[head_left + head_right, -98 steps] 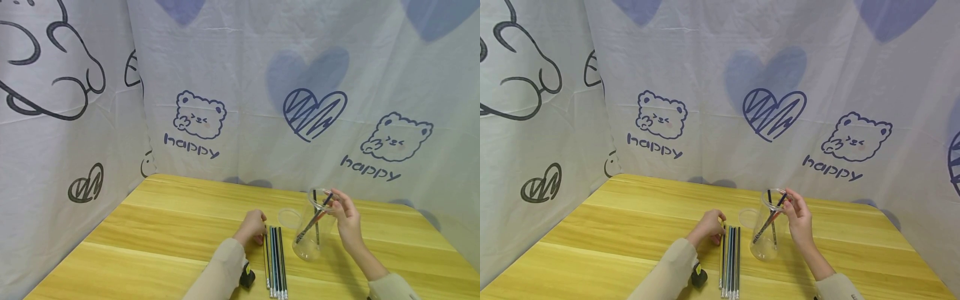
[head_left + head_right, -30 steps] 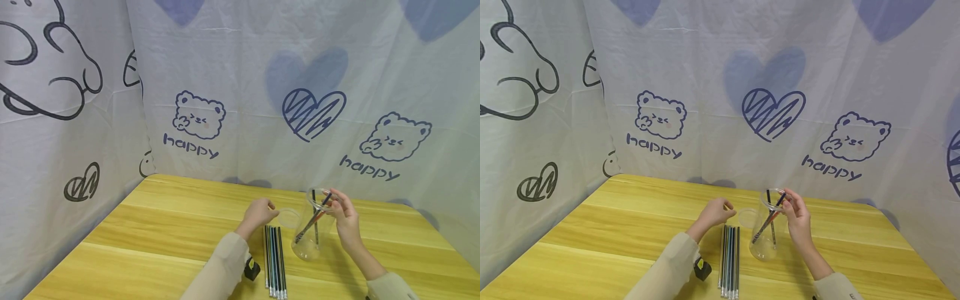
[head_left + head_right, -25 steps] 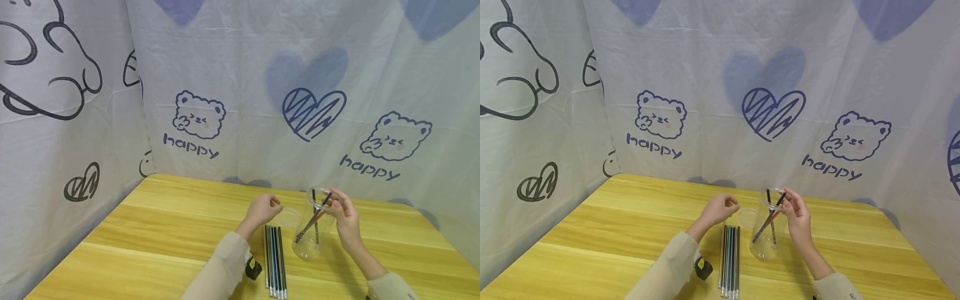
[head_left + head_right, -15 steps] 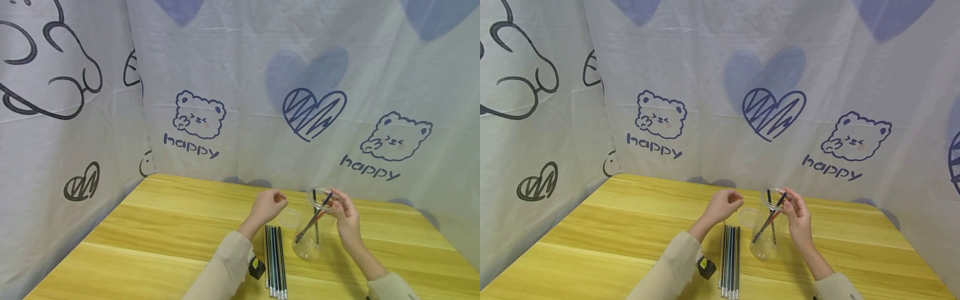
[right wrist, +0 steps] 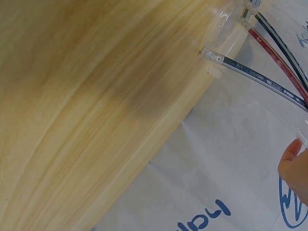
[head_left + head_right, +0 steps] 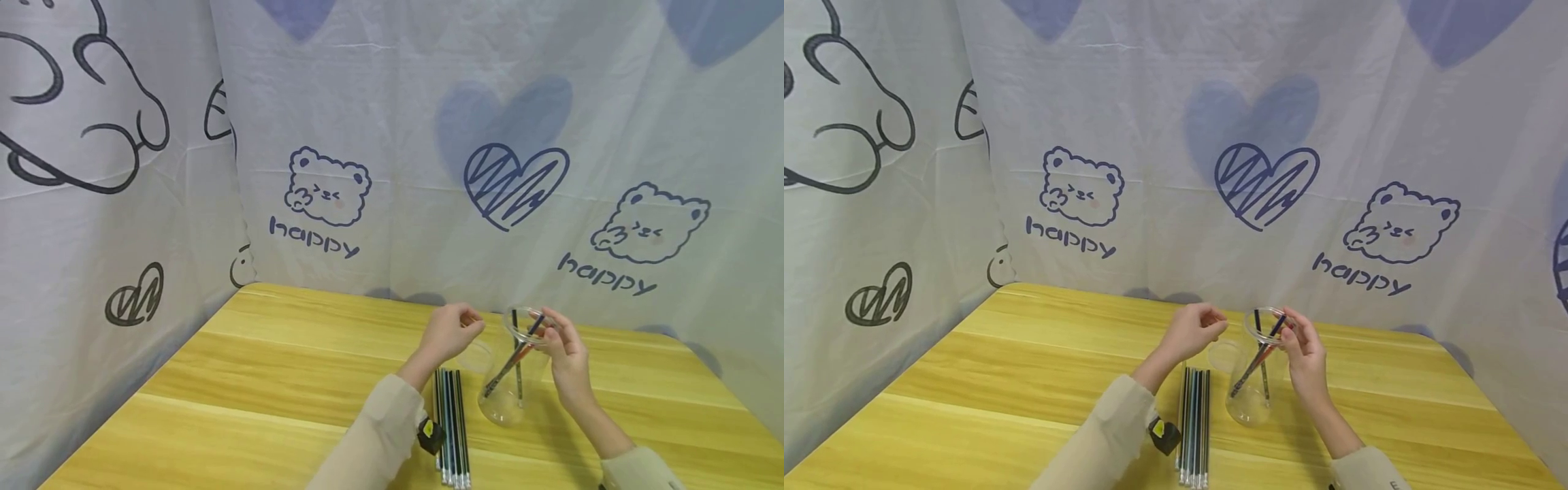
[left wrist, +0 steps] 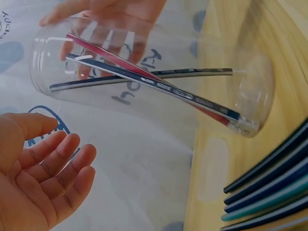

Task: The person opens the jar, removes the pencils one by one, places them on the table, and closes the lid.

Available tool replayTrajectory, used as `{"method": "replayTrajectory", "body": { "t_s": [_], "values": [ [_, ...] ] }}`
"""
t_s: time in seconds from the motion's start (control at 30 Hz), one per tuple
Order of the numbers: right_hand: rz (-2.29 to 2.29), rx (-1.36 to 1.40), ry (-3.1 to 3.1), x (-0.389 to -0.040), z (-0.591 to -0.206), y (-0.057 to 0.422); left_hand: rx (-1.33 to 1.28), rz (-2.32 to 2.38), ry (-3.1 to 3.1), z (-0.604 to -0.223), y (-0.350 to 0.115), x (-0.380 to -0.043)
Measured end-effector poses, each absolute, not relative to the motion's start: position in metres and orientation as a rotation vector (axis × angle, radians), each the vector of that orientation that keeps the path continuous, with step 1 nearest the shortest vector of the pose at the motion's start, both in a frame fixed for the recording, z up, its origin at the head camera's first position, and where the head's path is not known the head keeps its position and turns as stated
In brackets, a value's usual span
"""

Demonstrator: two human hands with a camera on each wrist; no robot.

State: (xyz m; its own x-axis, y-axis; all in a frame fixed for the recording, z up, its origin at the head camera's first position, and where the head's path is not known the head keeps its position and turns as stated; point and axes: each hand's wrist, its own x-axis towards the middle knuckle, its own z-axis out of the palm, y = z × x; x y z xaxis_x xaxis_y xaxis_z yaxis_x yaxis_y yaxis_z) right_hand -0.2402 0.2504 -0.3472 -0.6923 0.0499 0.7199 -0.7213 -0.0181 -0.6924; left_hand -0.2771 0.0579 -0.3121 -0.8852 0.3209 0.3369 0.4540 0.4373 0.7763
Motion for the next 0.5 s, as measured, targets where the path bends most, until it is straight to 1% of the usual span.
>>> {"method": "replayTrajectory", "body": {
  "t_s": [0.13,0.5],
  "values": [
    [1.77,0.731,-1.686,-0.241,-0.348,0.252,-0.693,-1.435,-2.511,-0.307,0.062,-0.275],
    [1.76,0.698,-1.716,-0.24,-0.347,0.25,-0.661,-1.441,-2.449,-0.299,0.07,-0.274]
  ]
}}
